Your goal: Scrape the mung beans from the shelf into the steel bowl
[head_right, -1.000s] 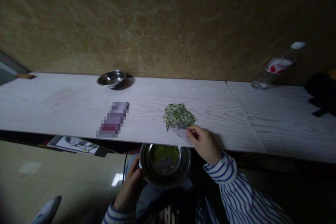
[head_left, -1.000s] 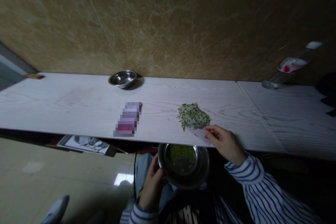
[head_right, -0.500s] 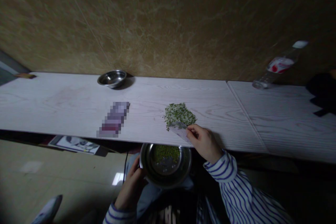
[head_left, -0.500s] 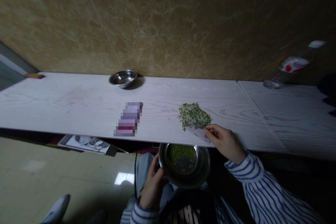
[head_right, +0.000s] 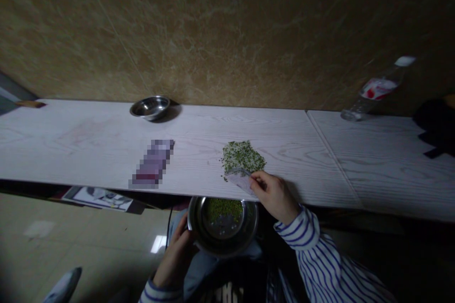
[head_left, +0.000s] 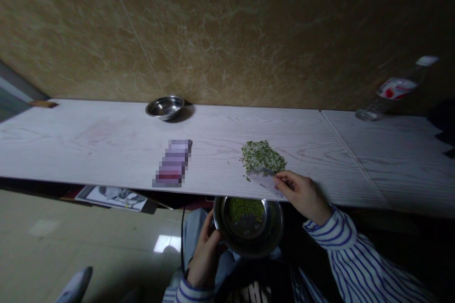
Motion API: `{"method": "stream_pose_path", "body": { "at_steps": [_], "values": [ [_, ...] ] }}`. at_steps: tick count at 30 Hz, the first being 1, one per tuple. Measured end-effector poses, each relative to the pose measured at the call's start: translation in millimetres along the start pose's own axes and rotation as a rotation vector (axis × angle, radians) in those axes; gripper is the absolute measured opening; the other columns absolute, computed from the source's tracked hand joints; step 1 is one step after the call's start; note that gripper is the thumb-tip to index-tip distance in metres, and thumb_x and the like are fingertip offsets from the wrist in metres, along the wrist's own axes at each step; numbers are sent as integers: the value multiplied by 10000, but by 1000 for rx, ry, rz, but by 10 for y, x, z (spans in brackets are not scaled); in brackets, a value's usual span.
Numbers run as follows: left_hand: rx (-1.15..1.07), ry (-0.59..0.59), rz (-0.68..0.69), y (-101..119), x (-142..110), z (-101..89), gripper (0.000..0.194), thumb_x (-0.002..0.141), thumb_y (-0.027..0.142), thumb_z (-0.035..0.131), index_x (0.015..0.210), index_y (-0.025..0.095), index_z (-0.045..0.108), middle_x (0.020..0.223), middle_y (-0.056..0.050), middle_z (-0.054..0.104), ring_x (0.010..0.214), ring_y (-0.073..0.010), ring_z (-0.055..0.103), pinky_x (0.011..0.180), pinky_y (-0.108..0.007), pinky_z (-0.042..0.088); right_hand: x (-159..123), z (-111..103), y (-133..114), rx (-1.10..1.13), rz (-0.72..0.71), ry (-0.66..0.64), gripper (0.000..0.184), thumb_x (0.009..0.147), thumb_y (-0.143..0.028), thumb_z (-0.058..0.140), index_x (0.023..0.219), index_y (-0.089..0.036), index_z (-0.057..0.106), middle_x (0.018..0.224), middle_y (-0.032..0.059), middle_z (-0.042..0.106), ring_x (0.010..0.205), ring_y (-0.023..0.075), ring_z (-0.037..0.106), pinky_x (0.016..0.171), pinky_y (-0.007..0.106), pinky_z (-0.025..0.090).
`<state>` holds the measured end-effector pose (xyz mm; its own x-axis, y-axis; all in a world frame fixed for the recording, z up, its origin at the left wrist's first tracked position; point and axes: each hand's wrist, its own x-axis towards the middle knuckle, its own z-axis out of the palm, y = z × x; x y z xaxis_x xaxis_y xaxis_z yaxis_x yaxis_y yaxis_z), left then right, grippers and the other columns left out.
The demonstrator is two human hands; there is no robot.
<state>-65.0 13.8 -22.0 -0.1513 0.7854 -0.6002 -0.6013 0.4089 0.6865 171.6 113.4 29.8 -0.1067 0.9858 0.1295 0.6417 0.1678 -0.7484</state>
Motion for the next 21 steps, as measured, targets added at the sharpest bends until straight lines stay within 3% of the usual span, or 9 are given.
{"method": "stream_pose_path", "body": {
  "at_steps": [10,16,21],
  "values": [
    [23,23,-24,16,21,21,743,595,268,724,1308,249,517,1154,-101,665,875,-233,627,637,-301,481,31,-3,-25,-40,-10,50,187,847,-342,549,879,-195,660,736,38,718,676,177,681,607,269,515],
    [30,14,3,31,10,26,671,608,249,718,1261,238,563,1150,-98,679,818,-213,636,539,-243,429,25,-24,23,-23,-6,78,189,845,-344,552,884,-193,659,744,42,724,688,181,689,614,267,524],
    [17,4,7,29,-1,26,684,615,246,711,1281,247,556,1149,-97,682,884,-233,641,532,-229,415,39,-1,13,0,-26,83,184,845,-343,555,884,-197,661,746,42,729,683,178,694,612,261,530]
  ]
}}
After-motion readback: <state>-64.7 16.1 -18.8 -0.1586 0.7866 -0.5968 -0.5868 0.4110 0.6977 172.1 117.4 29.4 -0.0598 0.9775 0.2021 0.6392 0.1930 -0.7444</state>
